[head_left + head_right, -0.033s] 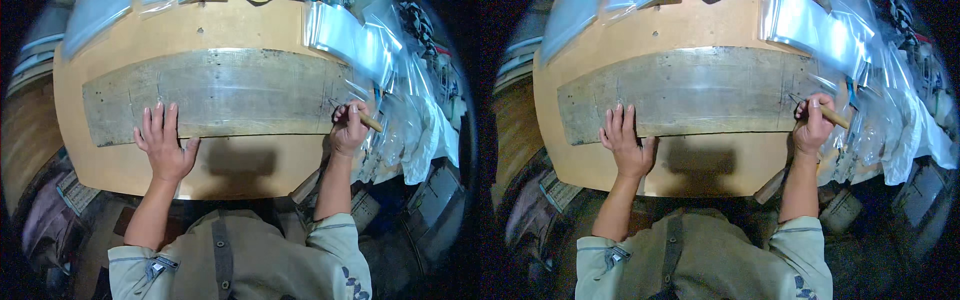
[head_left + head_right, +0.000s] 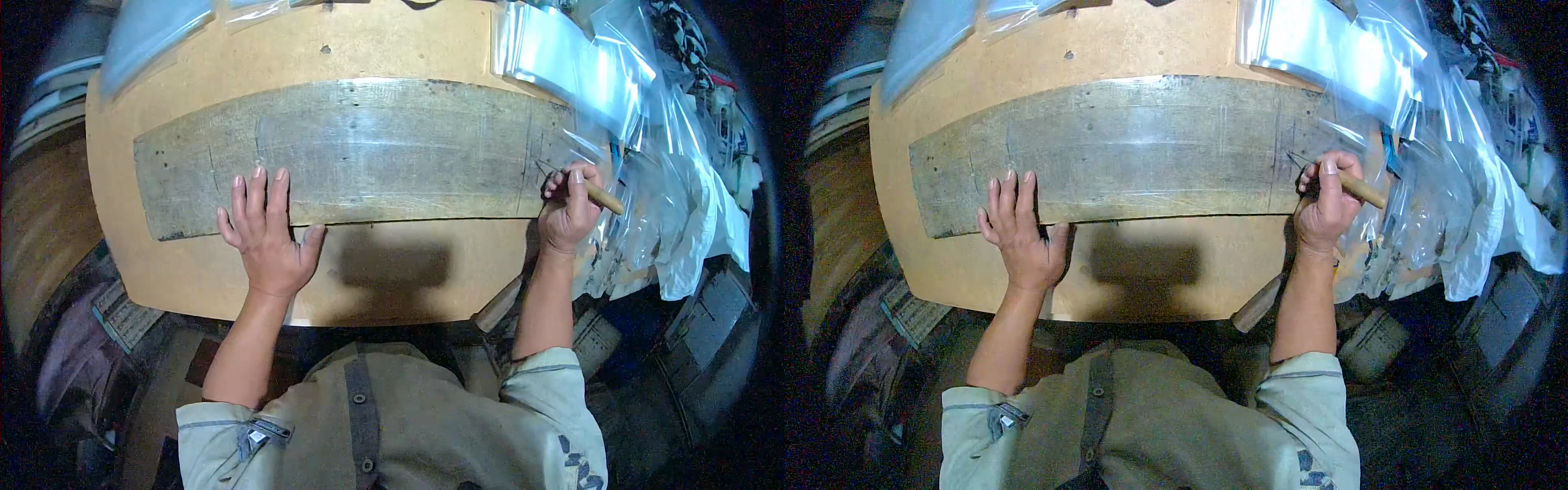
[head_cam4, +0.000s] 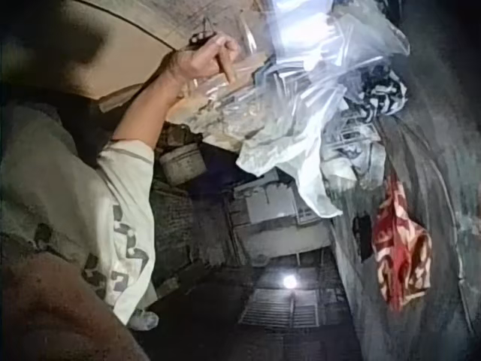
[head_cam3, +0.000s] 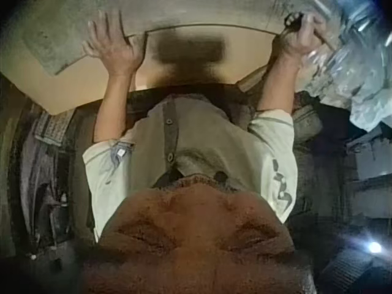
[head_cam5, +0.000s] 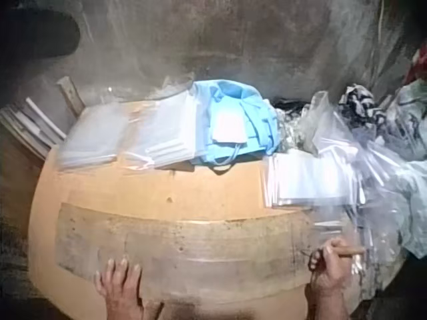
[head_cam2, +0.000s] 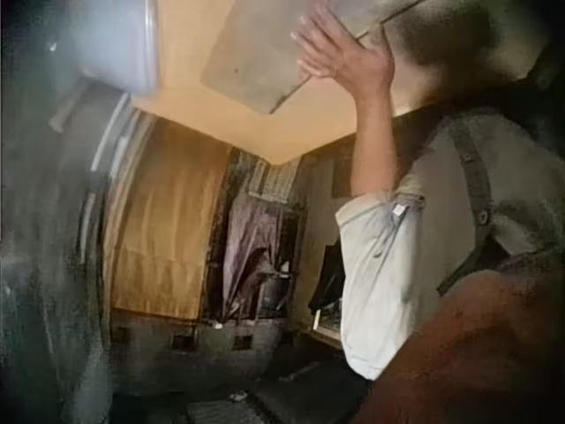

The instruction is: The person uses a scribing tool to mark lines on a wooden plank covered with a plastic sheet.

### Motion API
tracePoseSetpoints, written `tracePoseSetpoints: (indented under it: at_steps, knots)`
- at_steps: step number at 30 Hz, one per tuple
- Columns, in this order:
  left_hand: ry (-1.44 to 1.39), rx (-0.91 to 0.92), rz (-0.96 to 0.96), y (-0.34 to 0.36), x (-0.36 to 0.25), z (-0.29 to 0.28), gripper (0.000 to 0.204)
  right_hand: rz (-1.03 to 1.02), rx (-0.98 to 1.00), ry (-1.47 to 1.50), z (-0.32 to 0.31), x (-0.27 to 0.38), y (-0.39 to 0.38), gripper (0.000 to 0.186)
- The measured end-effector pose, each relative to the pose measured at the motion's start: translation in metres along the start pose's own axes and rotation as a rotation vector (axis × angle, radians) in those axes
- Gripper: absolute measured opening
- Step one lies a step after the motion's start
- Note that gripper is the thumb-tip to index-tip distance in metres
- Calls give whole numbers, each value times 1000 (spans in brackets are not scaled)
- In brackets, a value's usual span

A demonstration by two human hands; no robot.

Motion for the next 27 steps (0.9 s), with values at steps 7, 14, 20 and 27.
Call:
tracePoseSetpoints:
  at_steps: [7, 14, 20, 27]
  knots:
    - [7, 16, -7, 1, 0, -1, 75, 1, 1, -6, 0, 0, -1, 11]
    - [29, 10, 9, 1, -1, -2, 73, 3, -10, 1, 0, -1, -2, 11]
    - [33, -7, 14, 2, -4, -2, 72, 2, -15, -9, 0, -1, -2, 10]
    - [43, -25, 20, 1, -6, -5, 70, -23, 10, 4, 3, 0, 0, 10]
Point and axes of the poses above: each hand's wrist, its own y-axis towards the middle knuckle, its own z-axis out of the palm, x = y × z, the point moved 5 cm from there along y, towards the middle knuckle, and after that the axes turned 11 degrees about x, right-handed, at the moved point
